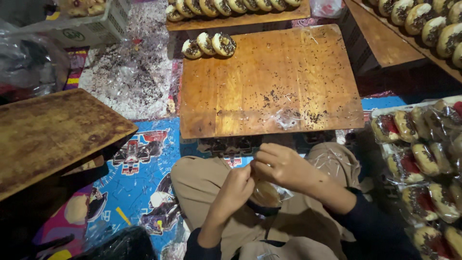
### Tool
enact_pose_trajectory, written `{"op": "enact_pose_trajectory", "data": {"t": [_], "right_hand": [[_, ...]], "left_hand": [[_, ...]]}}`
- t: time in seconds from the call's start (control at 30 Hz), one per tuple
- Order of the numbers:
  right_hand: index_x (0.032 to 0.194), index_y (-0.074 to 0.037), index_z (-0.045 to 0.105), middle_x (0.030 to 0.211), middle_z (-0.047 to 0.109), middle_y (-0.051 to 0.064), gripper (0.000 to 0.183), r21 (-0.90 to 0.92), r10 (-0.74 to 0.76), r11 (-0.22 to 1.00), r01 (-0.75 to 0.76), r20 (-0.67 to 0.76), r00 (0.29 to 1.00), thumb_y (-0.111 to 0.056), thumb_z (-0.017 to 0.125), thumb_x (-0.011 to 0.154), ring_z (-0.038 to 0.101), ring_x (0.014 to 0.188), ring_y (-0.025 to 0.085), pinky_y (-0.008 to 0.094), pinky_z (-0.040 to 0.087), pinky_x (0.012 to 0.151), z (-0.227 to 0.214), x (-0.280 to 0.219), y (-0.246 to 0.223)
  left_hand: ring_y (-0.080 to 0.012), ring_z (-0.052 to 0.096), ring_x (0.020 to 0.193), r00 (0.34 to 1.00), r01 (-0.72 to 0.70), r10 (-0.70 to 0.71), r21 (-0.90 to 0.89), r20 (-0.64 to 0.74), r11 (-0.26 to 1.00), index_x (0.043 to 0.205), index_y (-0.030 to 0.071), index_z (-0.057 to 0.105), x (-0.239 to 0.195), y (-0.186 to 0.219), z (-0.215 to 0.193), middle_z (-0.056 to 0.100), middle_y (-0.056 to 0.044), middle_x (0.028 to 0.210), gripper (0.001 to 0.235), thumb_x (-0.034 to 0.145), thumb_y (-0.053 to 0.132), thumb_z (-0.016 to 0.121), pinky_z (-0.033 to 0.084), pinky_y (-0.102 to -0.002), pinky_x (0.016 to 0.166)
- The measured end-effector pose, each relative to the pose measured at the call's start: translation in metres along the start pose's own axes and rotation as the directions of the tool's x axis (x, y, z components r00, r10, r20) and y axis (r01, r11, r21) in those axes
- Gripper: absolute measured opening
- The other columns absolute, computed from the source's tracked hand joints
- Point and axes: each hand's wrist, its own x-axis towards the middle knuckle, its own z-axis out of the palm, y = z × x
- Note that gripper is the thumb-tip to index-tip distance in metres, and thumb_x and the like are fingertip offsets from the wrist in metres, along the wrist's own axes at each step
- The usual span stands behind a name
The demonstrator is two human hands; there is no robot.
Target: The person sits on the floor and individually wraps small pastries in clear plastic bags. They pick each pastry from a wooden board, place it into a bag, and set the packaged item aside.
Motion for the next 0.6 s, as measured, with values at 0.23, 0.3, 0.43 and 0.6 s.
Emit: {"op": "enact_pose_trajectory", "data": {"t": [0.23,0.3,0.43,0.6], "right_hand": [[0.1,-0.004,0.07,0.092,0.068,0.007,0.023,0.165,0.177,0.976,-0.143,-0.213,0.961,-0.006,0.085,0.082,0.064,0.079,0.023,0.034,0.054,0.066,0.03,-0.018,-0.004],[0.104,-0.002,0.07,0.096,0.068,0.009,0.026,0.139,0.113,0.987,-0.079,-0.252,0.961,-0.009,0.084,0.084,0.065,0.081,0.024,0.035,0.054,0.067,0.033,-0.02,-0.008],[0.112,-0.003,0.071,0.098,0.069,0.007,0.032,0.14,0.121,0.986,-0.094,-0.203,0.972,-0.01,0.082,0.082,0.067,0.085,0.024,0.037,0.055,0.068,0.035,-0.021,-0.013],[0.114,0.003,0.069,0.097,0.069,0.012,0.038,0.132,0.023,0.991,-0.005,-0.138,0.99,-0.008,0.081,0.079,0.067,0.082,0.025,0.036,0.055,0.063,0.033,-0.02,-0.005]], "left_hand": [[-0.0474,0.065,0.079,0.991,0.119,-0.119,-0.001,0.055,0.993,0.1,-0.001,0.064,-0.009,0.016,-0.023,0.062,-0.029,0.079,0.014,0.099,0.01,0.056,0.049,-0.049,0.061],[-0.0466,0.066,0.08,0.993,0.109,-0.11,0.021,0.052,0.994,0.106,0.001,0.065,-0.01,0.017,-0.027,0.065,-0.027,0.082,0.017,0.096,0.009,0.055,0.049,-0.049,0.063],[-0.0462,0.067,0.079,0.985,0.149,-0.148,-0.005,0.084,0.989,0.108,0.0,0.065,-0.01,0.011,-0.026,0.064,-0.028,0.081,0.019,0.093,0.009,0.057,0.05,-0.05,0.062],[-0.0459,0.066,0.078,0.996,0.016,-0.025,0.105,0.083,0.994,0.086,-0.005,0.061,-0.016,-0.006,-0.019,0.065,-0.029,0.079,0.014,0.093,0.007,0.061,0.05,-0.052,0.066]]}}
